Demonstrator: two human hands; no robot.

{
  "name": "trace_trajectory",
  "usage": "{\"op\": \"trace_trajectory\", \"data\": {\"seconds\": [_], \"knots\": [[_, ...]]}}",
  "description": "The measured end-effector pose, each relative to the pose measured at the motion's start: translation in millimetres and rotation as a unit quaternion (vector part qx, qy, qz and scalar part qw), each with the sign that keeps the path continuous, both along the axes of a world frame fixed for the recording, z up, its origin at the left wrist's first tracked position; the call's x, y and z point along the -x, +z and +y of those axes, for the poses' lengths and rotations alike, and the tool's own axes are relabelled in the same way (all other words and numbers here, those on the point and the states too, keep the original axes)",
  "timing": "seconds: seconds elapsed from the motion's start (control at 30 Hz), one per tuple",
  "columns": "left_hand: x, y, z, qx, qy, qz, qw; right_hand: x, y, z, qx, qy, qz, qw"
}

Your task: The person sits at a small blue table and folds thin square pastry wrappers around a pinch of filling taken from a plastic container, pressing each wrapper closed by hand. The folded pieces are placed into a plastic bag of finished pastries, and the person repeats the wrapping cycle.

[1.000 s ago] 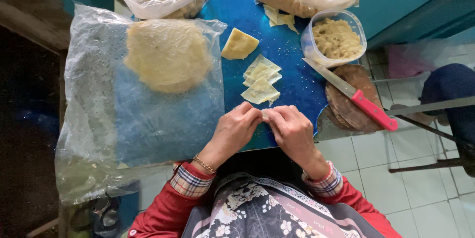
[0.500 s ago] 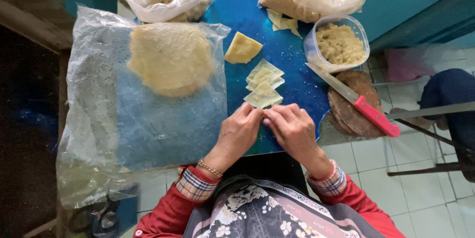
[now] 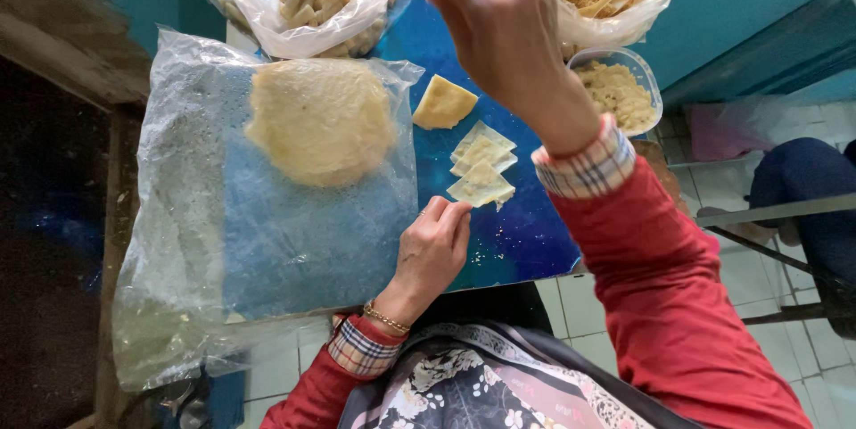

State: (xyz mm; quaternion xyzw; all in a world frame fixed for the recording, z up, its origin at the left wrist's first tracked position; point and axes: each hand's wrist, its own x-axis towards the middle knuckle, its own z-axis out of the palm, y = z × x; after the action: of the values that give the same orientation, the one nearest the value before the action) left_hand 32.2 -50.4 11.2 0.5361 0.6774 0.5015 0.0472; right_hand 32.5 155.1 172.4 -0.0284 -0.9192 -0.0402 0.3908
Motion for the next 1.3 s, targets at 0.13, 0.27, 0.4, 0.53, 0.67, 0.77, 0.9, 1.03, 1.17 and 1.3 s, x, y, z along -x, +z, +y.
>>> {"op": "trace_trajectory", "data": {"seconds": [0.13, 0.27, 0.4, 0.53, 0.67, 0.77, 0.9, 1.03, 1.17, 1.3], "knots": [[2, -3, 0, 0.023, 0.039, 0.067, 0.997, -19, -9, -8, 0.026, 0.009, 0.008, 1.000], [3, -6, 1, 0.071, 0.059, 0.182, 0.979, -92, -47, -4, -0.008, -0.150, -0.130, 0.980], [3, -7, 2, 0.086, 0.064, 0.188, 0.976, -170, -69, 24, 0.041, -0.281, -0.223, 0.932], [1, -8, 2, 0.066, 0.064, 0.168, 0.981, -197, -91, 35, 0.063, -0.298, -0.208, 0.930], [0, -9, 1, 0.046, 0.065, 0.166, 0.983, -189, -95, 22, 0.111, -0.245, -0.135, 0.954], [1, -9, 1, 0.064, 0.056, 0.182, 0.980, -151, -115, -9, 0.068, -0.120, -0.217, 0.966], [1, -8, 2, 0.074, 0.063, 0.185, 0.978, -135, -136, -38, -0.044, -0.139, -0.276, 0.950], [1, -8, 1, 0.076, 0.065, 0.183, 0.978, -148, -124, -17, -0.115, -0.172, -0.232, 0.950], [2, -6, 3, 0.077, 0.063, 0.176, 0.979, -136, -72, 96, -0.148, -0.238, -0.110, 0.954], [3, -4, 4, 0.079, 0.049, 0.159, 0.983, -95, -48, 201, -0.026, -0.332, -0.209, 0.919]]}}
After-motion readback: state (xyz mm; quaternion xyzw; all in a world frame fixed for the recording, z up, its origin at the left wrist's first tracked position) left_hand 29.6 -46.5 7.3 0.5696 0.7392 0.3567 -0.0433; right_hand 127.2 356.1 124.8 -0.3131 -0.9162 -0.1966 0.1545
